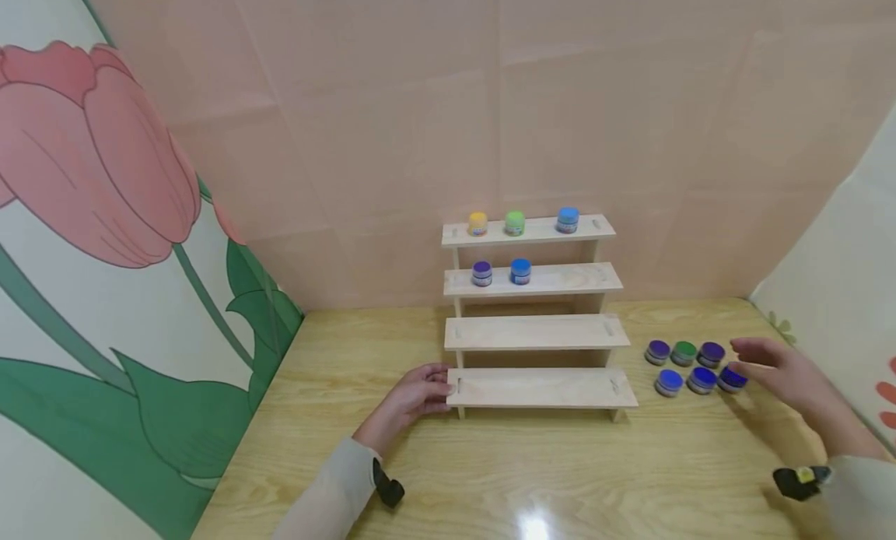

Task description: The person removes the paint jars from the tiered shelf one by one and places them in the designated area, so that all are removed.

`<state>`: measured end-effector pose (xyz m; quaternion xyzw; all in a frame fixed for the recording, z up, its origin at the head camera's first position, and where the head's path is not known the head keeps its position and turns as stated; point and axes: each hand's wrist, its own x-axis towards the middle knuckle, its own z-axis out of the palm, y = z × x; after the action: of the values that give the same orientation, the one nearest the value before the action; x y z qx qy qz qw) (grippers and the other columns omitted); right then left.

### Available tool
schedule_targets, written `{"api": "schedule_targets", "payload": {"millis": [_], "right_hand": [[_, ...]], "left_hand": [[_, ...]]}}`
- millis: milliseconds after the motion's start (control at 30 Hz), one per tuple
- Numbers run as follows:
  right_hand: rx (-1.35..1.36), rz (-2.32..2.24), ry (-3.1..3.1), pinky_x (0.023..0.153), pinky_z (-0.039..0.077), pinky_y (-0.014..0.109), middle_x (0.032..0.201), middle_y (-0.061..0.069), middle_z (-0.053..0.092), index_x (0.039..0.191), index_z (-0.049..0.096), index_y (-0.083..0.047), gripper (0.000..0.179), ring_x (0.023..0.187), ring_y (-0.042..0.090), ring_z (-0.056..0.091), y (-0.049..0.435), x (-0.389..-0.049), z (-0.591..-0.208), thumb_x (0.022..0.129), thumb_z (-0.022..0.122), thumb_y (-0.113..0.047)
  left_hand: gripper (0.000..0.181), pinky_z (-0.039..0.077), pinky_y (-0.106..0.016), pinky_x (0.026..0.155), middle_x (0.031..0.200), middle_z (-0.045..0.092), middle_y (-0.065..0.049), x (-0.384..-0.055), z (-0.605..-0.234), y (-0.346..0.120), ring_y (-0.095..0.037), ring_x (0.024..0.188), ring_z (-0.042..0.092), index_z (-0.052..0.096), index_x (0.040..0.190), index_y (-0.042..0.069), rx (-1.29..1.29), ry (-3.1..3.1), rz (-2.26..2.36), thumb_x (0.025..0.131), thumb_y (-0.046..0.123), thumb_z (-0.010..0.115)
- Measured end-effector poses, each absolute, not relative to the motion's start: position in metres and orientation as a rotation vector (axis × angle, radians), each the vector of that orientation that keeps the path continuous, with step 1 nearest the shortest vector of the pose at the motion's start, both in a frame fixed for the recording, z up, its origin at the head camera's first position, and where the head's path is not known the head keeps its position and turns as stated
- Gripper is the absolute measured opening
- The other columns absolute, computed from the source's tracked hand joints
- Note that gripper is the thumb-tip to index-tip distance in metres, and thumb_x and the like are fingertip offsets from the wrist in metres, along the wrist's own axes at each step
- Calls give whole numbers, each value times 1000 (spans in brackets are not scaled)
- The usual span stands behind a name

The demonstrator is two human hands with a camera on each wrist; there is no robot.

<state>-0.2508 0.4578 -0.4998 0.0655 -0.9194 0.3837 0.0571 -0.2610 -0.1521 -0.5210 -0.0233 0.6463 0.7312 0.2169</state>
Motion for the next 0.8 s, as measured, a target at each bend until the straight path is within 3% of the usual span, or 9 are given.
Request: {"api": "schedule_targets", "payload": {"millis": [100,167,267,300,400,433,533,567,800], "right_hand": [[201,1102,-2802,64,42,9,105,-46,42,132,54,1,46,90,-26,40,443,-250,-475,100,65,-30],[206,1081,-2824,65,42,10,108,-42,44,138,50,2,53,91,-26,39,431,-252,-459,101,63,-34],[213,1069,-2851,74,47,19,120,-17,60,144,47,1,58,98,-17,46,411,-256,-438,103,59,-39],[210,1071,-2857,76,47,22,126,-5,61,145,46,-1,59,103,-9,52,403,-259,-432,103,58,-41],[228,1114,-2826,79,48,20,136,16,57,145,47,-2,59,106,-6,52,380,-264,-418,103,57,-42],[244,1138,-2811,79,48,16,137,18,56,145,47,-2,59,106,-5,52,373,-266,-414,103,58,-42],[282,1161,-2774,74,42,3,137,17,59,143,51,-3,57,97,-21,43,353,-271,-404,102,59,-42],[302,1173,-2769,75,42,4,140,24,55,144,51,-3,57,98,-20,44,346,-272,-400,102,59,-41],[336,1293,-2734,79,46,8,138,23,57,143,52,-4,58,99,-12,52,305,-282,-384,100,61,-42]], "left_hand": [[53,61,-27,68,106,56,-6,-261,-520,-152,-17,83,63,52,141,-1,-62,1796,2024,90,-4,69],[54,61,-27,68,106,56,-6,-261,-519,-152,-17,83,63,51,141,-1,-59,1799,2021,90,-4,69],[53,61,-28,68,105,55,-6,-261,-519,-152,-17,82,63,51,141,-1,-57,1803,2016,90,-3,69],[53,61,-28,68,105,55,-5,-261,-519,-152,-17,82,63,51,141,-1,-55,1804,2015,91,-3,69],[53,61,-28,68,104,55,-5,-261,-519,-153,-17,81,63,52,140,-1,-57,1803,2014,90,-3,69],[52,61,-28,68,104,55,-5,-261,-519,-153,-17,81,63,53,140,-1,-64,1799,2016,90,-3,69],[52,61,-28,67,104,56,-6,-261,-519,-152,-17,81,63,53,139,-1,-66,1801,2012,90,-3,69],[52,61,-27,67,104,56,-6,-261,-519,-152,-17,81,63,53,139,0,-72,1798,2012,90,-3,69],[55,61,-27,67,104,55,-5,-261,-519,-152,-17,81,63,50,142,-2,-71,1804,2002,91,-3,68]]}}
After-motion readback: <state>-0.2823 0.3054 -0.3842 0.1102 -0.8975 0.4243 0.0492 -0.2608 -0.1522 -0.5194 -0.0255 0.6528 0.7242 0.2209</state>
